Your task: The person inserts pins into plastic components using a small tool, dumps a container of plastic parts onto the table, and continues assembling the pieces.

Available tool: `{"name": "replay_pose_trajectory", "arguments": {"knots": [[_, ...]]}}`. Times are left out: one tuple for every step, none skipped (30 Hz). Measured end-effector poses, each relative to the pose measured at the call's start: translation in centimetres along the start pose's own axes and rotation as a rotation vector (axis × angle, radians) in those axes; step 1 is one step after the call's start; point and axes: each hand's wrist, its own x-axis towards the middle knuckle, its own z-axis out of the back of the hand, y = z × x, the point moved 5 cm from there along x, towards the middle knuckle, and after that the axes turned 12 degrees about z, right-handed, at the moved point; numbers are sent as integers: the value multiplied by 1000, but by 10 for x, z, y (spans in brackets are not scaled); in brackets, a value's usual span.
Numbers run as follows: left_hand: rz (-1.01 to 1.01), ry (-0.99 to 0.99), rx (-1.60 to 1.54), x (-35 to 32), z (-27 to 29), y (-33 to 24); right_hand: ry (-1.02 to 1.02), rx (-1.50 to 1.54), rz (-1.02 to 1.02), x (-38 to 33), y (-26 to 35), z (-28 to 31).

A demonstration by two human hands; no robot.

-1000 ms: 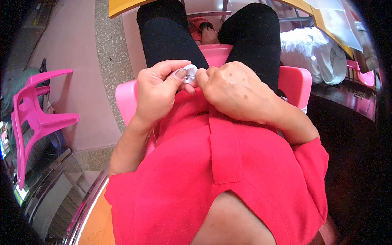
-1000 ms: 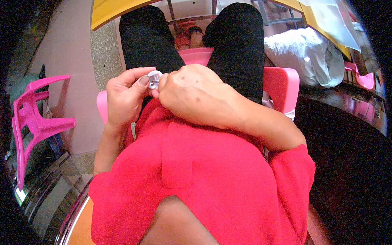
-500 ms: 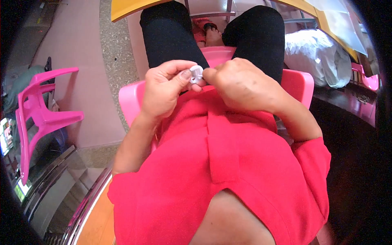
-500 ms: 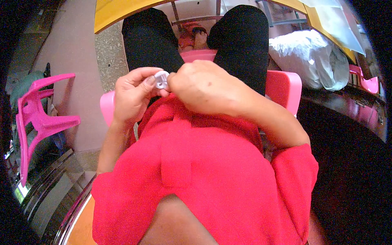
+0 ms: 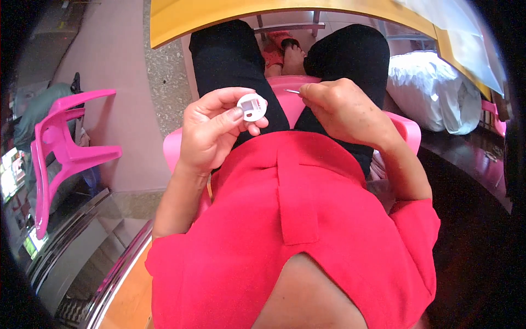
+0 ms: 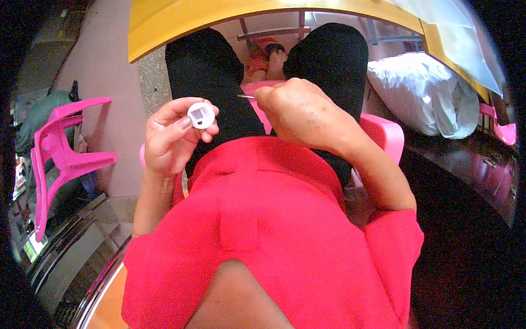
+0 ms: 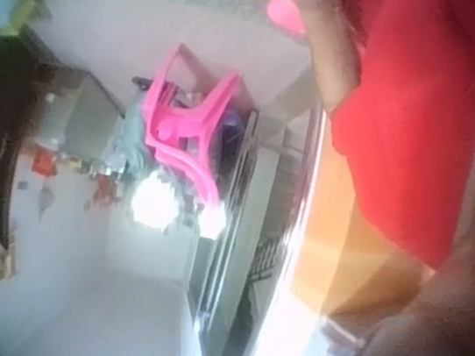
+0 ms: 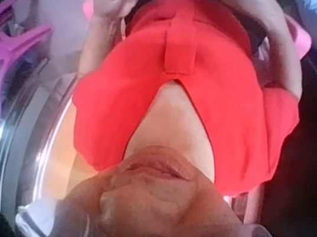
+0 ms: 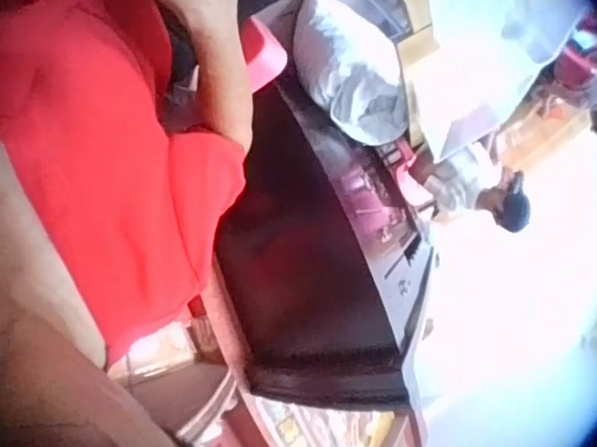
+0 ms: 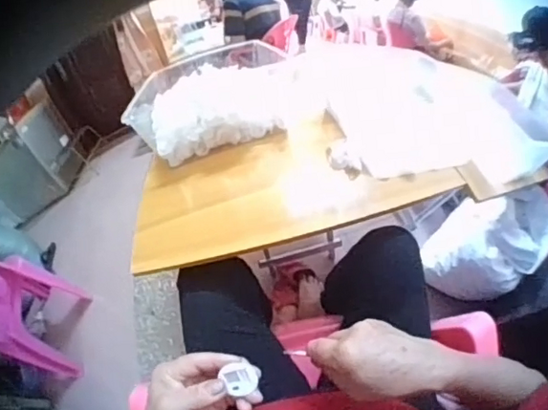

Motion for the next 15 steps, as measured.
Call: {"name": "replay_pose_trajectory", "arguments": {"knots": [[2,-5,5,4,-3,-1,-4,5,3,-1,-5,-3],[-8,-1,18,8,-8,-2,-52,44,2,-3,-11,-5],[-17,4,31,12,-12,-2,-101,83,0,-5,-17,-5],[-8,3,36,16,-16,-2,-107,90,-4,-7,-21,-6],[-17,-31,88,20,-19,-3,-89,97,-37,-8,-27,-9],[-26,-63,140,24,-21,-3,-71,104,-70,-10,-31,-10],[-17,-60,145,27,-26,-2,-77,109,-78,-11,-32,-9],[-17,-106,186,30,-28,-2,-96,130,-71,-12,-31,-8],[-19,-151,227,33,-30,-2,-115,151,-64,-12,-30,-7],[-14,-147,232,39,-33,-1,-136,146,-46,-12,-30,-6],[-4,-174,249,44,-34,0,-143,147,-51,-12,-32,-5],[4,-201,265,49,-35,0,-166,160,-47,-13,-32,-4],[6,-199,271,53,-36,-2,-190,176,-40,-13,-32,-1],[13,-215,267,56,-35,-4,-189,174,-32,-12,-32,0],[18,-231,264,60,-35,-6,-196,173,-32,-11,-33,2]]}}
